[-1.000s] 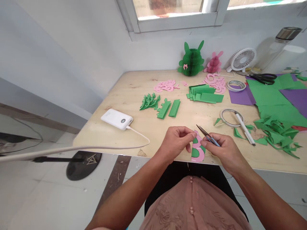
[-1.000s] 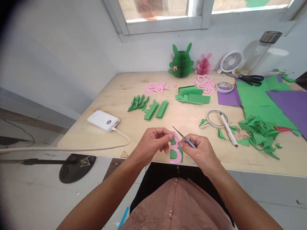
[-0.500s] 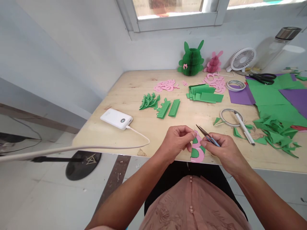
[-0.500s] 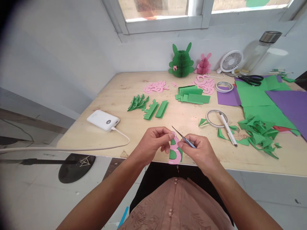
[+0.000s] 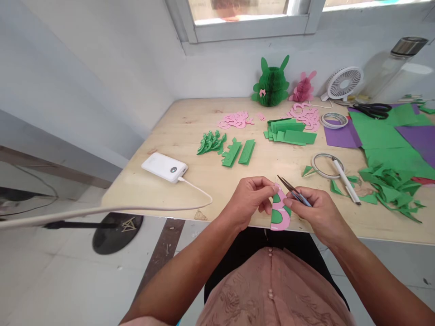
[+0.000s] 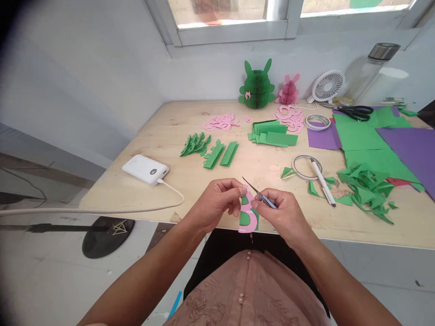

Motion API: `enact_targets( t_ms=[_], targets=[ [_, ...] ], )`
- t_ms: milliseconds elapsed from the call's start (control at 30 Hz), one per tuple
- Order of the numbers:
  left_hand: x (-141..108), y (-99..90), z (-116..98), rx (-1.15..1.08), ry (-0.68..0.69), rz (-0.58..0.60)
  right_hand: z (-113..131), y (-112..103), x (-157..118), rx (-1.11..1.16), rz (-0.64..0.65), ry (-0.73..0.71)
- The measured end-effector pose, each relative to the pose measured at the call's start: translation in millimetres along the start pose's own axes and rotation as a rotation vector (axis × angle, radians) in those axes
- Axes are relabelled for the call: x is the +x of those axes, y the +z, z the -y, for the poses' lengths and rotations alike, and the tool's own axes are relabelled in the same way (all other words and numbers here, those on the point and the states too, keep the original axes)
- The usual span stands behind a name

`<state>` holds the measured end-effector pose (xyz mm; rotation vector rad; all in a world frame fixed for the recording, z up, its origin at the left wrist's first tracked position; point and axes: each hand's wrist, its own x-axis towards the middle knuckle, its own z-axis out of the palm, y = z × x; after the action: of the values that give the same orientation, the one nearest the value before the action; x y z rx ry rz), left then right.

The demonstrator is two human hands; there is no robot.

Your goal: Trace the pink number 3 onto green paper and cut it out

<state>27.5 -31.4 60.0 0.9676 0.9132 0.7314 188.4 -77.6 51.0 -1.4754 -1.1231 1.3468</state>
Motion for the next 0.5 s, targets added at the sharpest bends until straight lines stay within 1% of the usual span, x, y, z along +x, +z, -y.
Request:
enact_targets(
  t_ms=[267, 500],
  targets=[
    [0.5, -1.8, 0.8, -0.016, -0.027, 0.022, -1.4, -0.5, -0.9, -0.001, 0.006, -0.006],
    [0.3, -1.8, 1.9, -0.016, -0.022, 0.014, -0.8, 1.3, 1.8, -0.029, 0.002, 0.001]
  ],
)
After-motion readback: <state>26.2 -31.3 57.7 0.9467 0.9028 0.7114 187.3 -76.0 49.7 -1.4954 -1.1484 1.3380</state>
